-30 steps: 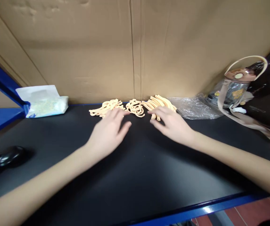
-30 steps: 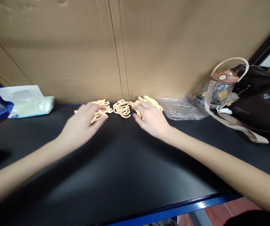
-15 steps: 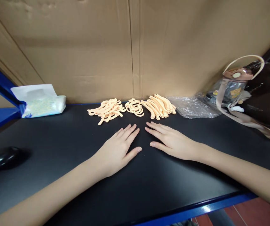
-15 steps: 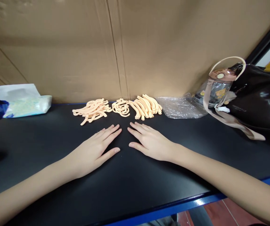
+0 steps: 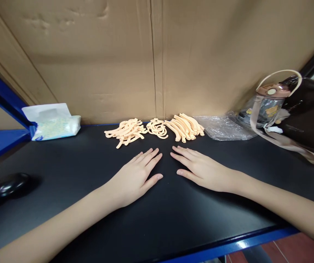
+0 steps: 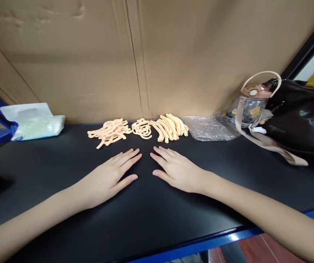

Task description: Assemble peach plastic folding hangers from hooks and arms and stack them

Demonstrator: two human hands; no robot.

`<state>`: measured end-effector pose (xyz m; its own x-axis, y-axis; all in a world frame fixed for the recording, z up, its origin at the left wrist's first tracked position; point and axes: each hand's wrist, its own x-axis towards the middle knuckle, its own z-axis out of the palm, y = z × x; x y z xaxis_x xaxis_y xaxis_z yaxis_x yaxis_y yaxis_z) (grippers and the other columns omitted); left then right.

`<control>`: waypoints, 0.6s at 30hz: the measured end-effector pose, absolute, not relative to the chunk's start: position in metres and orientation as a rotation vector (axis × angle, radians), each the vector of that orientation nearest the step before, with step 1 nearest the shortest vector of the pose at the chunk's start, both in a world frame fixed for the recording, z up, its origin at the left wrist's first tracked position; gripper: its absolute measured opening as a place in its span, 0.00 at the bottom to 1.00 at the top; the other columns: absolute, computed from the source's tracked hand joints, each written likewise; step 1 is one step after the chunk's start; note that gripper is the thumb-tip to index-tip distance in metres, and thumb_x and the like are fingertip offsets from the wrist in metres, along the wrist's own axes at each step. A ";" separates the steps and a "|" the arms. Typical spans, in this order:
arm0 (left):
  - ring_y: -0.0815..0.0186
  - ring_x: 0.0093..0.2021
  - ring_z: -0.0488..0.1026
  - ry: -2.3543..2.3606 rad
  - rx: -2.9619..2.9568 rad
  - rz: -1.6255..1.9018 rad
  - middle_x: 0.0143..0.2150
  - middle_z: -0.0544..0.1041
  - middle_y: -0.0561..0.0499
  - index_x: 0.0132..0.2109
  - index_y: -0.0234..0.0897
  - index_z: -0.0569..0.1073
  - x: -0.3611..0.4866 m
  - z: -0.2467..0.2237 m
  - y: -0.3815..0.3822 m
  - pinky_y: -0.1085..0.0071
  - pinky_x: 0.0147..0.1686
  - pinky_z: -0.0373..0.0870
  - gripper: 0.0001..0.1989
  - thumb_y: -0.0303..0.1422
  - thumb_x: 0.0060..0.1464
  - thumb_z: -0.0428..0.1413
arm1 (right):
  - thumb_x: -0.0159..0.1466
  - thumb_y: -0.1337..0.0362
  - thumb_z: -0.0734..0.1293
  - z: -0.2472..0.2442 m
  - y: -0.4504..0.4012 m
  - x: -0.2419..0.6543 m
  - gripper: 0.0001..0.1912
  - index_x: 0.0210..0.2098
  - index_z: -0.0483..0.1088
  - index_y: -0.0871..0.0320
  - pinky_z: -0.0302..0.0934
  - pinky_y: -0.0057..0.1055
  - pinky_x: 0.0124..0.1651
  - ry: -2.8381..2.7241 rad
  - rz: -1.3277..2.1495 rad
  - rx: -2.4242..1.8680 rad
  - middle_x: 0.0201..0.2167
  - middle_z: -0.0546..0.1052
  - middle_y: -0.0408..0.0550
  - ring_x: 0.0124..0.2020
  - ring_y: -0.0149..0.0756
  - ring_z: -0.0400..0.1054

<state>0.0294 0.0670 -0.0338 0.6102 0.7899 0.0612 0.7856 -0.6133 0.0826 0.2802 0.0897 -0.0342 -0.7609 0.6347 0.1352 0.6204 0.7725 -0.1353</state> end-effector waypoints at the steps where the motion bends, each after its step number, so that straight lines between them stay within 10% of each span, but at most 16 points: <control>1: 0.54 0.68 0.49 1.360 2.776 0.133 0.69 0.52 0.42 0.67 0.34 0.55 0.029 -0.034 0.067 0.52 0.65 0.53 0.30 0.47 0.65 0.39 | 0.71 0.53 0.53 -0.034 0.089 0.280 0.30 0.65 0.55 0.66 0.48 0.49 0.66 -2.800 0.117 -1.002 0.67 0.52 0.60 0.67 0.48 0.46; 18: 0.54 0.68 0.50 1.355 2.779 0.163 0.69 0.53 0.43 0.67 0.35 0.55 0.029 -0.035 0.068 0.52 0.65 0.53 0.30 0.47 0.65 0.40 | 0.70 0.53 0.54 -0.033 0.088 0.281 0.29 0.65 0.56 0.65 0.49 0.49 0.66 -2.799 0.108 -0.992 0.66 0.54 0.60 0.67 0.48 0.48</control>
